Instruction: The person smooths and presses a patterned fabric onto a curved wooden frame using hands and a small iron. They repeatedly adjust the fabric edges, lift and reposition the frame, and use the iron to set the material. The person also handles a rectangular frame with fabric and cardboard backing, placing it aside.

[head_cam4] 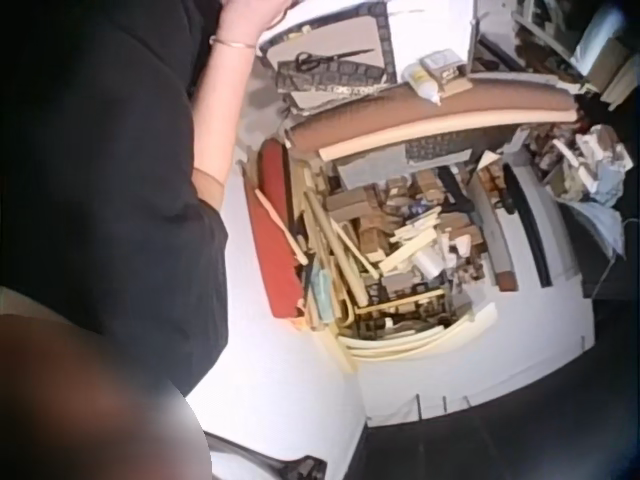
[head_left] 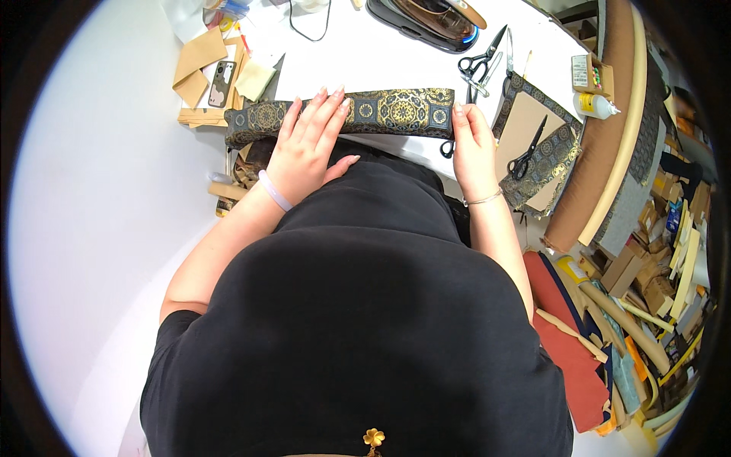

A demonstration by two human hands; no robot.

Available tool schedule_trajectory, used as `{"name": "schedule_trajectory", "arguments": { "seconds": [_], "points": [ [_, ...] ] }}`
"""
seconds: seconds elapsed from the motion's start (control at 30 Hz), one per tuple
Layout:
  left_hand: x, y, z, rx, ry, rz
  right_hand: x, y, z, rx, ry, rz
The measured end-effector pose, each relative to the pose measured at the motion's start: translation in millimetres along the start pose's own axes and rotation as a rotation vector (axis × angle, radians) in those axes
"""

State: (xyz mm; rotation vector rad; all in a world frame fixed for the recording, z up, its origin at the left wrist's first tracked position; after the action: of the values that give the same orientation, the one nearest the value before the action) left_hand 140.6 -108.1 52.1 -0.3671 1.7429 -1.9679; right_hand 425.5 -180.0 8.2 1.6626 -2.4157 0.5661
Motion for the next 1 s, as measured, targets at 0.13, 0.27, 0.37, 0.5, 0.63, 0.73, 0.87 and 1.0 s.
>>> {"name": "schedule_trajectory", "arguments": {
  "seconds": [0.13,0.27,0.37,0.5,0.63,0.73,0.87,1.0],
  "points": [
    [0.5,1.7,-0.5,-0.003,0.008,0.015,-2.0,-1.2,7.9,0.036,0.008,0.019],
    [1.6,2.8,-1.4,0.000,0.013,0.022,1.5,1.8,-4.0,0.141,-0.204,0.251],
    [2.0,3.5,-1.6,0.000,0.006,0.018,10.5,11.2,-25.4,0.381,-0.400,0.377],
    [1.9,4.2,0.2,-0.007,-0.011,0.022,12.1,33.6,-38.4,0.677,-0.486,0.319],
    [1.1,3.6,-1.7,-0.005,0.009,0.016,6.6,3.6,-26.7,0.465,-0.283,0.440],
    [1.4,2.3,-2.7,-0.004,0.015,0.008,9.1,-26.7,-25.5,0.423,-0.503,0.479],
    [0.9,1.6,-2.3,0.011,0.008,0.016,8.8,-26.1,-37.3,0.650,-0.674,0.111],
    [0.5,1.4,-1.8,0.021,0.007,0.026,-2.6,-18.0,-47.1,0.619,-0.680,-0.081]
  ]
}}
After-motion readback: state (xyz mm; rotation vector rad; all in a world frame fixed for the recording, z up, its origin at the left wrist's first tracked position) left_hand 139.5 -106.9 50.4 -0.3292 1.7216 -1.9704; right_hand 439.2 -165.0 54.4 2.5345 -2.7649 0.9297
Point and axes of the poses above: each hand's wrist, its own x-axis away from the middle knuckle, its own y-axis out of the palm, z = x × y, the point moved 1 cm from there along -x, towards the middle knuckle, and after that the axes turned 5 degrees about y, right-handed, at the moved point
